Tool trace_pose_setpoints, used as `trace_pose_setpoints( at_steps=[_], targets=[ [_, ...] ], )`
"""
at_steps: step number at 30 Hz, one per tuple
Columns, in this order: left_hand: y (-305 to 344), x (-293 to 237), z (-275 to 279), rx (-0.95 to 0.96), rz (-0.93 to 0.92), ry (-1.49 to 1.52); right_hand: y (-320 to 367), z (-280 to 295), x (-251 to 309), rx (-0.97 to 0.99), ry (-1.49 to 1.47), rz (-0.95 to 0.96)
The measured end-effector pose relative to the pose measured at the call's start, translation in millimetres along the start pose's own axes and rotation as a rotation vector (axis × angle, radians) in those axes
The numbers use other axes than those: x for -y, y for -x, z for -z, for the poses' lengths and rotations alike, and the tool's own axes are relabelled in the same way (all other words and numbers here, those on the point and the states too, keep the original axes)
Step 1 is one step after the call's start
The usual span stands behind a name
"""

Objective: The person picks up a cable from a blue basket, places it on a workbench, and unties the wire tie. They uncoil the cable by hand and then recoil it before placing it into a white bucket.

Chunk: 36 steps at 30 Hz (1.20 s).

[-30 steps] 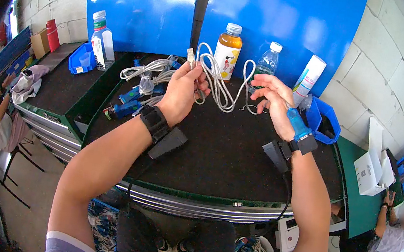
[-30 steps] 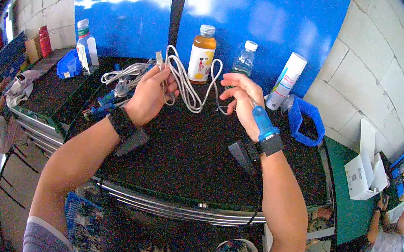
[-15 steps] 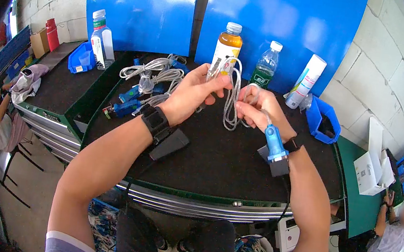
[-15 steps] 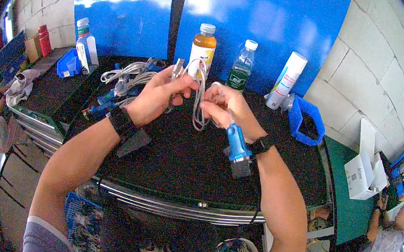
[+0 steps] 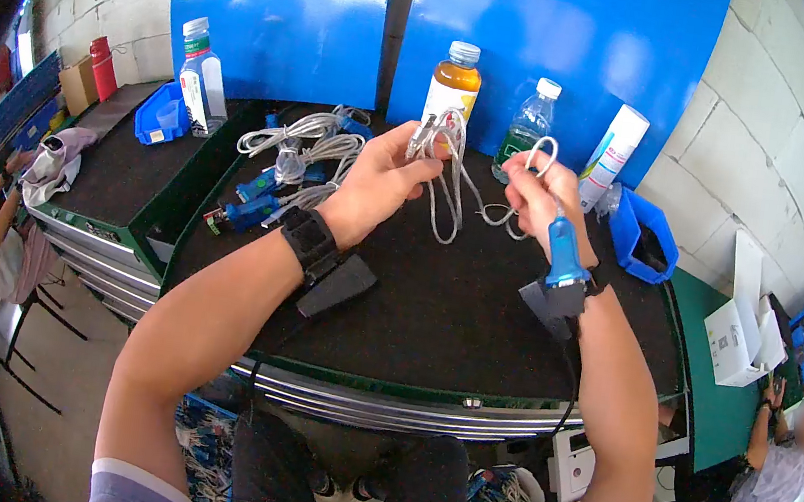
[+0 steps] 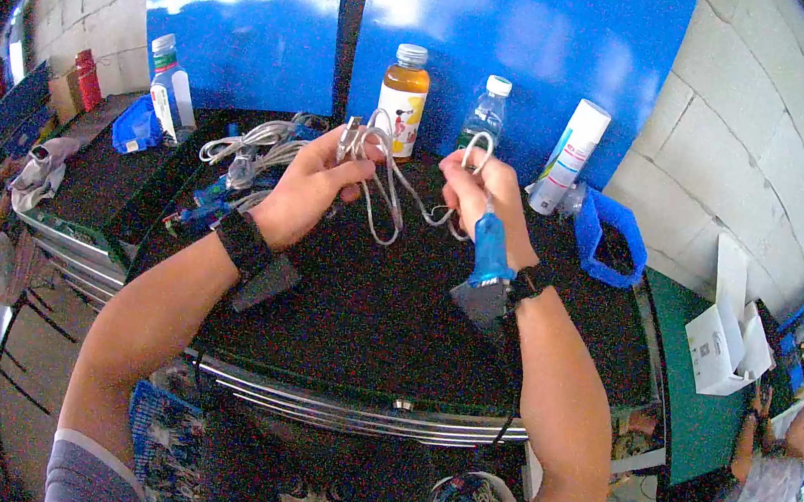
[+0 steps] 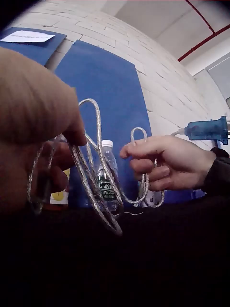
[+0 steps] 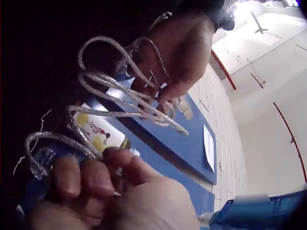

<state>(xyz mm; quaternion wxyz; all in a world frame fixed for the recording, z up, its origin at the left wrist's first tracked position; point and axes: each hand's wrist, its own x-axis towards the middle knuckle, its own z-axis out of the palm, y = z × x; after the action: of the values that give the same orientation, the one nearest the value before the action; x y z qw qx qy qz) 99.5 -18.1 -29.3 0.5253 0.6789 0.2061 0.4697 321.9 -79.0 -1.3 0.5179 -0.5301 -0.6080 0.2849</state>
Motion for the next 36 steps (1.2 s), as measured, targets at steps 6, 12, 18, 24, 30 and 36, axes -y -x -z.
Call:
trace_pose_setpoints(
  at_steps=[6,12,18,24,30,36],
  targets=[
    [-4.0,2.6,9.3,-0.244,0.070,0.085,-3.4,11.7,-3.1,-0.198,-0.009,0.053],
    [-4.8,5.4,10.1,-0.156,0.050,0.194,7.8,1.5,10.5,0.046,0.243,0.068],
    [-4.6,3.5,1.7,-0.049,0.007,0.228,0.7,-3.2,-16.4,0.286,0.393,0.100],
    [-1.3,-1.1,5.7,0.045,0.135,0.461,-3.2,-0.6,-17.9,0.105,0.389,0.096],
    [-3.4,-1.2,8.0,0.008,0.215,0.602,6.1,-1.7,5.7,0.041,0.234,-0.058],
    [-3.2,-8.1,5.1,-0.069,0.336,0.501,4.2,-1.5,-0.3,0.028,0.104,-0.102]
  ],
)
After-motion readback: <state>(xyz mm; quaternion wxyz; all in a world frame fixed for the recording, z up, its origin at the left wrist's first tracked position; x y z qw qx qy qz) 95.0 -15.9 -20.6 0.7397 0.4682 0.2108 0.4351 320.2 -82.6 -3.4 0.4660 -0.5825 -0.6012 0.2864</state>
